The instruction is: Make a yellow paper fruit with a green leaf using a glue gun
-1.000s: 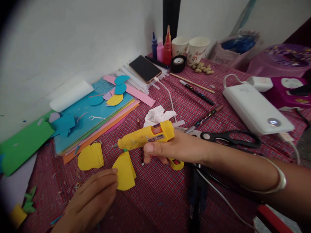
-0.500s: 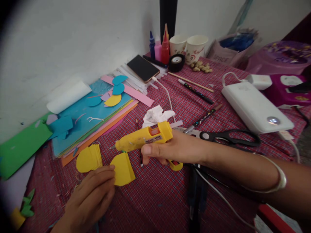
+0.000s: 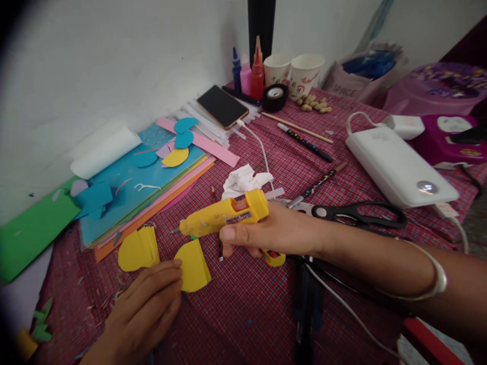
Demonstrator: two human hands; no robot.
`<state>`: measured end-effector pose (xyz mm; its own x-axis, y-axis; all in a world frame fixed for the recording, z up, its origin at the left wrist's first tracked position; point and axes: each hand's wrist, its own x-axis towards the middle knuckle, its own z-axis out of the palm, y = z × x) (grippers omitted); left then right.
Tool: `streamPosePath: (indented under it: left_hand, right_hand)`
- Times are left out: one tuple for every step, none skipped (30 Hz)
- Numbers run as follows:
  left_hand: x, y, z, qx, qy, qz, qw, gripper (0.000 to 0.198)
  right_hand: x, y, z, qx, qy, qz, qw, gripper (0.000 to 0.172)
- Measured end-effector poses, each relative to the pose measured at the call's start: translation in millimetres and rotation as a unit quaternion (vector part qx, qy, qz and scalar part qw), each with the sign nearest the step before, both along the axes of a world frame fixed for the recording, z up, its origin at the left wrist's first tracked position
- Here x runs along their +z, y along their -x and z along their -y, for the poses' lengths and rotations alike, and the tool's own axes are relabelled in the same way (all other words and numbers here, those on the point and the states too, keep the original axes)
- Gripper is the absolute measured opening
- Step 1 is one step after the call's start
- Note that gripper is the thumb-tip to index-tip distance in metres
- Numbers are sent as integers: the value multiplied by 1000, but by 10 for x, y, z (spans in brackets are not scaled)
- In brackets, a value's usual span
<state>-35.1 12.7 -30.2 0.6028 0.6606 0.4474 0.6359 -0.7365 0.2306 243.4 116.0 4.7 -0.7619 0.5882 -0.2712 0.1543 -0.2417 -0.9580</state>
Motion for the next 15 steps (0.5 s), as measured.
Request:
streamPosePath:
  left_hand:
    - [-7, 4, 1, 0, 2, -1, 1000, 17]
    - [-15, 8, 2, 0, 3, 1, 1000, 18]
    - [-23, 11, 3, -1, 3, 3, 1000, 18]
    - [-29, 14, 3, -2, 2, 5, 1000, 18]
    - [-33, 15, 3, -3, 1, 6, 1000, 18]
    - [-34, 16, 3, -3, 3, 4, 1000, 18]
    - [-32, 15, 1, -2, 5, 2, 1000, 18]
    - [-27, 14, -1, -2, 9, -1, 1000, 18]
    - [-22, 11, -4, -2, 12, -4, 1000, 17]
    - [-17, 9, -8, -1, 14, -5, 1000, 17]
    - [-12, 6, -13, -2, 12, -5, 1000, 17]
    - [-10, 3, -18, -3, 10, -4, 1000, 17]
    - [-9, 1, -22, -4, 9, -4, 1000, 17]
    - [-10, 1, -26, -4, 9, -5, 1000, 17]
    - [-13, 3, -28, -4, 9, -5, 1000, 17]
  right_hand:
    - [-3, 1, -1, -2, 3, 0, 1000, 57]
    - [-8, 2, -2, -4, 3, -2, 1000, 57]
    - [-12, 3, -3, -5, 0, -3, 1000, 57]
    - [-15, 3, -4, -4, -3, -1, 1000, 57]
    - [-18, 3, -5, -2, -6, -1, 1000, 57]
    - [-19, 3, -5, -1, -8, -1, 1000, 58]
    - [-20, 3, -4, -1, -9, 1, 1000, 58]
    - [-19, 3, -2, -1, -8, 2, 1000, 58]
    - [-19, 2, 0, -2, -7, 6, 1000, 59]
    - [-19, 2, 2, -5, -7, 8, 1000, 60]
    - [-19, 1, 4, -9, -8, 8, 1000, 61]
    - [-19, 0, 5, -11, -9, 8, 1000, 61]
    - [-20, -2, 5, -11, -12, 6, 1000, 60]
    - [-21, -3, 4, -10, -16, 0, 1000, 59]
    - [-22, -5, 2, -8, -19, -5, 1000, 57]
